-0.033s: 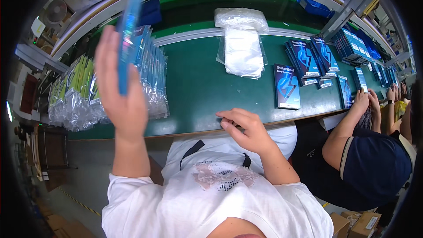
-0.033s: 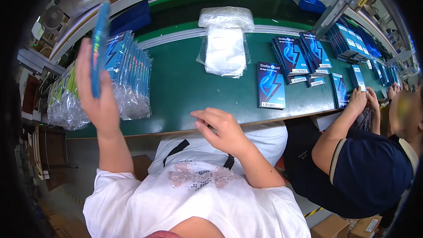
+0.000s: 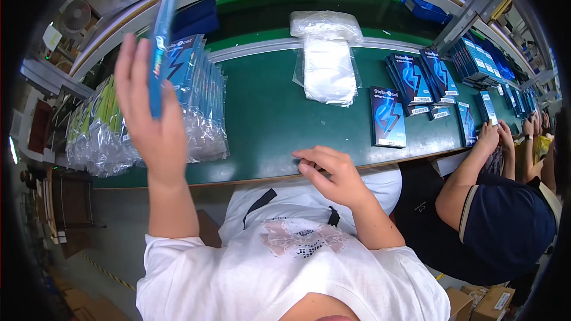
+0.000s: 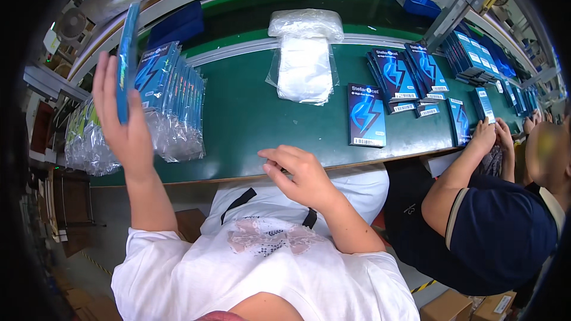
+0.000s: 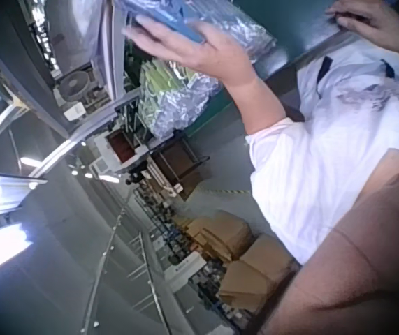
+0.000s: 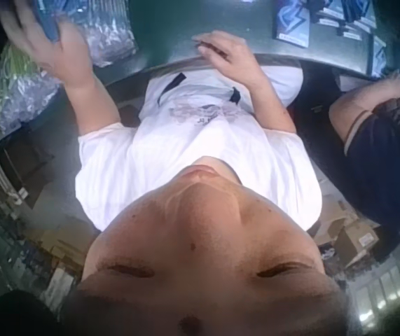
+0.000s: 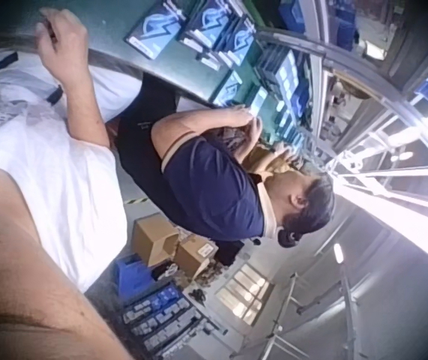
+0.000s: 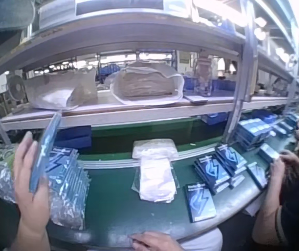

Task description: The recorder is placing boxed products into plastic sleeves or bags at a factory workstation.

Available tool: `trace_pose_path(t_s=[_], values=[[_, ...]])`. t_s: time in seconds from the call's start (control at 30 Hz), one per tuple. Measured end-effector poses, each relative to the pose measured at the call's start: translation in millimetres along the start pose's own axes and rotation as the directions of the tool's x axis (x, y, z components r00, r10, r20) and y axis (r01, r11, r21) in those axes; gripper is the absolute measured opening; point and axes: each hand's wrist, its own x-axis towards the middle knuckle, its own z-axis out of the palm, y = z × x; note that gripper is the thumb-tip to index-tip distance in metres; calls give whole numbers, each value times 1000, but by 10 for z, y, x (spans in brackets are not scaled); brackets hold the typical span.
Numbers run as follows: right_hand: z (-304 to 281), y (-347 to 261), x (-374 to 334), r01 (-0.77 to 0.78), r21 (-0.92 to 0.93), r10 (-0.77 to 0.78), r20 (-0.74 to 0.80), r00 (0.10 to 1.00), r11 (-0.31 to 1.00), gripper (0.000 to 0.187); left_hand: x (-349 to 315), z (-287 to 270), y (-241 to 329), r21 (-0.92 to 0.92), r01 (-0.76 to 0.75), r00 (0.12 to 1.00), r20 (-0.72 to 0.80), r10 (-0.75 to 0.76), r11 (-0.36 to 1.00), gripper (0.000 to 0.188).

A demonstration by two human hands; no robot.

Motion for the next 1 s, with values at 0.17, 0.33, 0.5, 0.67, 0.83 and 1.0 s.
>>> trace_pose_path(t_s=[0.17, 0.33, 0.5, 0.67, 0.83, 1.0], values=[[38, 43, -4, 13, 61, -14, 20, 1000, 998, 23, -110, -68, -560, 162, 103, 931, 333, -153, 981, 48], [46, 26, 54, 10, 35, -12, 41, 999, 999, 23, -47, -80, -553, 250, 97, 852, 479, -210, 963, 61], [-7, -90, 194, 28, 81, -28, -4, 1000, 996, 31, 114, -203, -602, 40, 314, 871, 387, -304, 949, 67], [79, -242, 618, 161, 206, -142, -107, 984, 965, 56, 200, -389, -1229, -349, 652, 758, 299, -579, 673, 73], [605, -264, 1455, -12, 432, 32, -41, 999, 902, 76, -109, -159, -2027, -417, 875, 457, 548, -700, 245, 84], [1001, -351, 2289, -260, 660, 332, 17, 943, 705, 91, -97, 106, -1972, -372, 900, 193, 807, -559, -226, 77]])
